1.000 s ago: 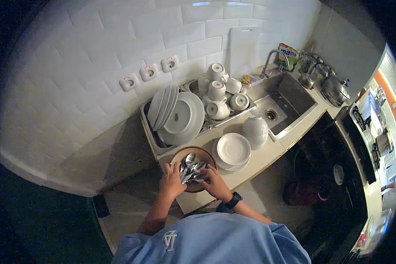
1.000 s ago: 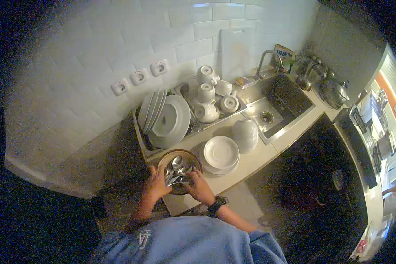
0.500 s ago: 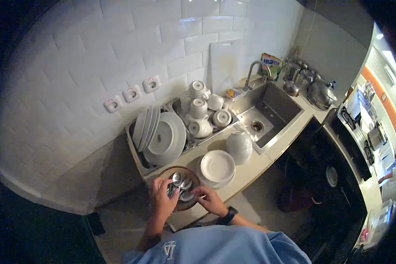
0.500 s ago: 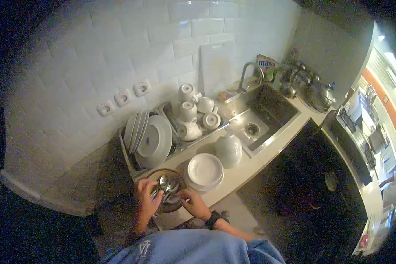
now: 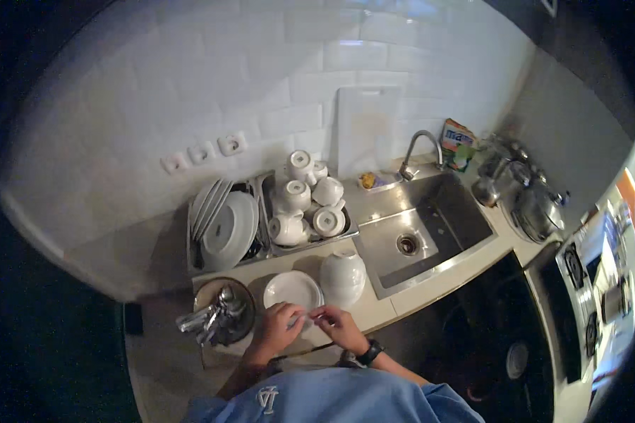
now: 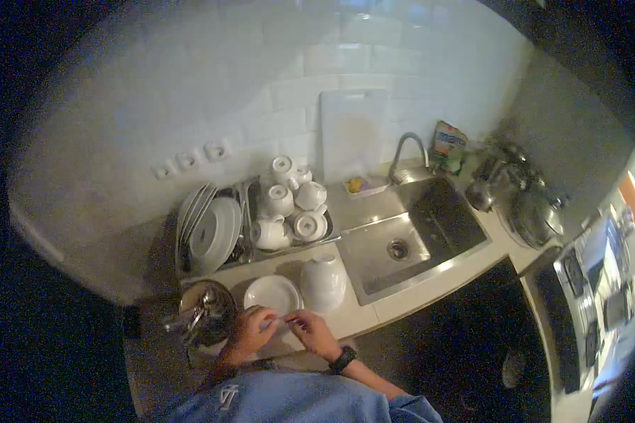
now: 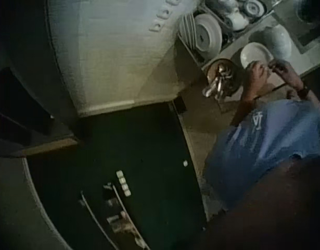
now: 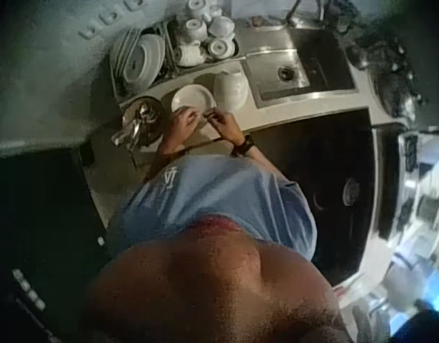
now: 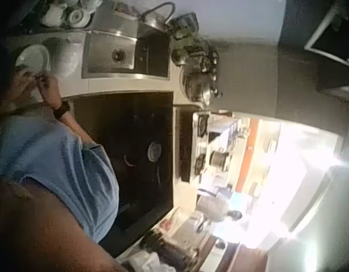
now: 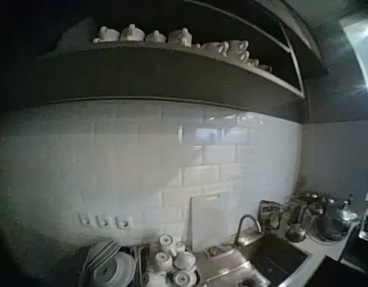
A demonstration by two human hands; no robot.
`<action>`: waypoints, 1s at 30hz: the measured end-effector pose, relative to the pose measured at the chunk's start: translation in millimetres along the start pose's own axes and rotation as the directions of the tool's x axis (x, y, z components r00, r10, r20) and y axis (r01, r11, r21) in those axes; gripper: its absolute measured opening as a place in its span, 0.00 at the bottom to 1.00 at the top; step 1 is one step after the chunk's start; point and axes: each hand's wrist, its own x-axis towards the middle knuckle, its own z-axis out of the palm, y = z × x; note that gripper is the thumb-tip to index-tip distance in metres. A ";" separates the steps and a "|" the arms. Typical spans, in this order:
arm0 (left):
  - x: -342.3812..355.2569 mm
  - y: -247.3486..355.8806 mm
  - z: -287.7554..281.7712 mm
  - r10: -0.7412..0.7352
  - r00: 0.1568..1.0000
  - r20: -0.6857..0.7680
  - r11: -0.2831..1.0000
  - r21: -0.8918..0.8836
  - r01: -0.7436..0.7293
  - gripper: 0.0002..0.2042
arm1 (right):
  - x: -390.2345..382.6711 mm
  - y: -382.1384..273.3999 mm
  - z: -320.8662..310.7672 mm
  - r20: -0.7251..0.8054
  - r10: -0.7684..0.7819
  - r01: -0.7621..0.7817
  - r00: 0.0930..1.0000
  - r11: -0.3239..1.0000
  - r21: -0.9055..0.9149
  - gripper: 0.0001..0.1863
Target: The person organizes cups and plates in a kitchen. They pick up mugs from a drying rack and place them onto an overhead shelf, then rinse a metal tray in a sink before placing it and several plates onto a rack.
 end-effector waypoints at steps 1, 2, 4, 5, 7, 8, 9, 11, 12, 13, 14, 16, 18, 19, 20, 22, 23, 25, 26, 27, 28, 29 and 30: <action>3.8 11.6 8.9 -0.002 1.000 0.022 1.000 0.004 0.002 0.09 | -1.0 4.7 -12.9 0.000 -0.006 0.006 1.000 1.000 -0.029 0.09; 3.0 5.6 30.0 -0.008 1.000 0.025 0.999 -0.045 0.009 0.09 | -0.9 17.1 -25.4 -0.014 -0.042 0.042 0.999 0.999 0.009 0.08; 6.2 19.6 41.5 -0.057 0.998 0.041 0.998 -0.032 0.058 0.09 | 4.4 19.0 -53.3 -0.027 -0.053 0.053 0.998 0.999 -0.007 0.08; 6.7 25.5 45.2 -0.078 0.995 0.067 0.996 -0.030 0.080 0.09 | 7.0 24.9 -63.7 -0.053 -0.052 0.053 0.997 0.999 0.015 0.09; 3.0 32.0 47.3 -0.126 0.991 0.039 0.992 -0.025 0.127 0.09 | 20.6 26.1 -86.0 -0.062 -0.142 0.138 0.988 0.988 -0.064 0.08; -0.3 34.1 45.3 -0.145 0.989 0.027 0.989 -0.027 0.145 0.09 | 28.6 19.8 -95.9 -0.051 -0.093 0.087 0.994 0.990 -0.108 0.09; -5.0 35.7 43.1 -0.162 0.987 0.014 0.986 -0.028 0.162 0.08 | 40.8 17.7 -108.2 -0.021 -0.086 0.078 0.996 0.966 -0.248 0.10; -18.4 30.6 40.6 -0.178 0.984 -0.005 0.984 -0.023 0.177 0.09 | 76.0 18.2 -121.2 -0.013 -0.127 0.121 0.992 0.965 -0.233 0.09; -26.5 27.8 36.9 -0.240 0.971 0.019 0.969 -0.049 0.240 0.10 | 95.2 -0.5 -126.7 0.060 -0.144 0.155 0.988 0.946 -0.285 0.10; -35.3 28.1 34.7 -0.292 0.955 0.050 0.952 -0.076 0.295 0.10 | 117.1 -4.8 -131.5 0.041 -0.166 0.170 0.985 0.932 -0.319 0.10; -43.3 24.1 34.9 -0.289 0.956 0.052 0.953 -0.076 0.293 0.10 | 143.7 -4.9 -136.7 0.018 -0.192 0.186 0.981 0.914 -0.360 0.09; -58.5 10.7 34.7 -0.367 0.927 0.079 0.926 -0.070 0.372 0.11 | 194.6 -34.2 -132.9 0.030 -0.248 0.237 0.968 0.870 -0.432 0.13; -65.6 6.4 34.0 -0.376 0.925 0.061 0.924 -0.053 0.379 0.12 | 244.8 -48.2 -128.2 0.026 -0.422 0.387 0.906 0.802 -0.456 0.12; -69.0 8.3 33.0 -0.390 0.919 0.052 0.919 -0.037 0.392 0.12 | 268.3 -54.7 -125.8 0.029 -0.480 0.397 0.877 0.689 -0.606 0.12; -70.9 11.5 32.1 -0.390 0.920 0.048 0.919 -0.042 0.392 0.12 | 289.9 -57.1 -122.7 0.013 -0.443 0.344 0.897 0.677 -0.651 0.16; -68.6 17.4 28.1 -0.329 0.941 -0.078 0.944 -0.030 0.328 0.12 | 321.7 -59.4 -116.1 -0.044 -0.433 0.235 0.900 0.569 -0.788 0.28; -68.7 19.3 25.7 -0.329 0.940 -0.092 0.944 -0.029 0.328 0.12 | 331.2 -67.0 -109.8 -0.083 -0.419 0.175 0.904 0.540 -0.823 0.32; -73.8 23.4 24.0 -0.469 0.883 0.005 0.881 -0.066 0.468 0.12 | 349.0 -77.1 -102.6 -0.128 -0.347 0.068 0.929 0.501 -0.863 0.39; -76.3 24.6 21.9 -0.467 0.884 -0.009 0.883 -0.068 0.465 0.12 | 358.1 -79.4 -100.2 -0.191 -0.266 -0.052 0.945 0.454 -0.890 0.47; -79.6 25.3 19.5 -0.508 0.861 -0.007 0.855 -0.126 0.503 0.11 | 365.6 -80.7 -99.3 -0.183 -0.278 -0.040 0.943 0.450 -0.892 0.47; -85.1 25.3 18.3 -0.554 0.832 -0.005 0.819 -0.185 0.544 0.10 | 374.5 -77.9 -97.4 -0.206 -0.231 -0.080 0.951 0.459 -0.885 0.51; -91.1 21.4 19.1 -0.552 0.834 -0.016 0.821 -0.187 0.540 0.10 | 384.9 -72.6 -101.9 -0.240 -0.184 -0.130 0.953 0.465 -0.876 0.55; -98.7 15.5 20.1 -0.469 0.880 -0.077 0.880 -0.128 0.457 0.11 | 396.7 -67.9 -104.5 -0.242 -0.144 -0.158 0.959 0.439 -0.884 0.55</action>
